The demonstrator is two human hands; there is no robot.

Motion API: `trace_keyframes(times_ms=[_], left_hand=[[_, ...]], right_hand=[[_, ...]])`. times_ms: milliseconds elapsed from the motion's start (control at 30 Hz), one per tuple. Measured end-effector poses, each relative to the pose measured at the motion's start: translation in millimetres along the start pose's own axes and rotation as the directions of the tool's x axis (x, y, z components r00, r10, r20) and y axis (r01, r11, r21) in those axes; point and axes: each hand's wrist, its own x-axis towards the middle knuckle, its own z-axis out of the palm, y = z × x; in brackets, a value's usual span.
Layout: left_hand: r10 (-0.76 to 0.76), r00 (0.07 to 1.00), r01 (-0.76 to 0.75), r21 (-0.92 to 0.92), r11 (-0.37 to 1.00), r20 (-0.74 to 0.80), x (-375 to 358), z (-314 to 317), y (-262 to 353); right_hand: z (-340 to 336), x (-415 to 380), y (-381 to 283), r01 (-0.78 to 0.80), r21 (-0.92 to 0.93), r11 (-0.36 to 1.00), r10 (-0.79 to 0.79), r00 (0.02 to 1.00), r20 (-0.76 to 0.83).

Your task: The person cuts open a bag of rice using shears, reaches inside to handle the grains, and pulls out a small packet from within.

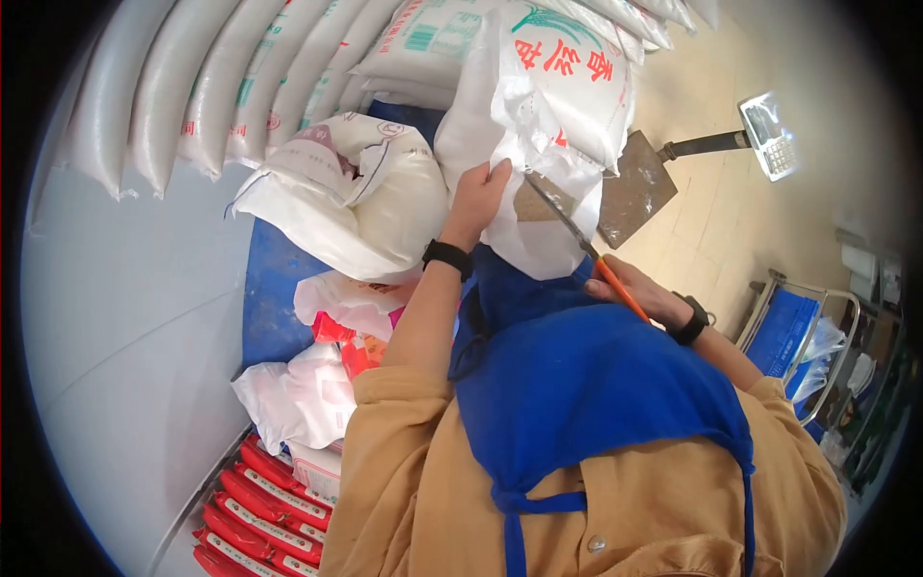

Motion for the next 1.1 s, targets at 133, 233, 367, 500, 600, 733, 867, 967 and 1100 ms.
trace_keyframes(times_ms=[133,233,367,500,600,733,867,967,1100], left_hand=[[-0.039,0.999,0.039,-0.009,0.999,-0.019,1.6,2.8,-10.3],[-0.081,0.997,0.080,0.016,0.997,0.020,-0.3,1.3,-15.0],[-0.007,1.000,0.006,-0.038,0.999,-0.019,-4.1,4.3,-10.8],[0.034,0.998,-0.039,-0.087,0.995,-0.059,-7.2,7.1,-5.3],[0.056,0.994,-0.066,-0.115,0.991,-0.090,-2.3,9.5,-13.9],[0.045,0.998,-0.046,-0.028,0.999,-0.048,3.6,7.7,-19.6],[0.216,0.958,-0.209,0.059,0.976,-0.188,11.3,22.4,-24.5],[0.292,0.926,-0.273,0.110,0.956,-0.239,15.1,32.7,-23.8],[0.307,0.918,-0.262,0.195,0.945,-0.252,20.7,28.9,-14.7]], right_hand=[[15.4,-2.8,15.6,-0.112,0.154,0.982,0.101,0.992,0.074],[21.9,2.4,11.4,-0.109,0.161,0.981,0.098,0.992,0.077],[32.8,11.3,-6.8,-0.070,0.189,0.980,0.068,0.998,0.017],[40.2,25.8,7.0,-0.002,0.199,0.980,0.009,0.999,-0.036],[43.3,31.9,9.0,-0.007,0.159,0.987,0.025,0.994,-0.107],[43.7,45.5,10.8,-0.005,0.129,0.992,0.027,0.986,-0.165],[48.1,57.3,8.8,0.048,0.233,0.971,0.011,0.969,-0.246],[47.8,70.0,7.8,0.062,0.338,0.939,0.034,0.962,-0.271],[41.0,79.1,2.4,0.060,0.557,0.828,0.073,0.974,-0.214]])
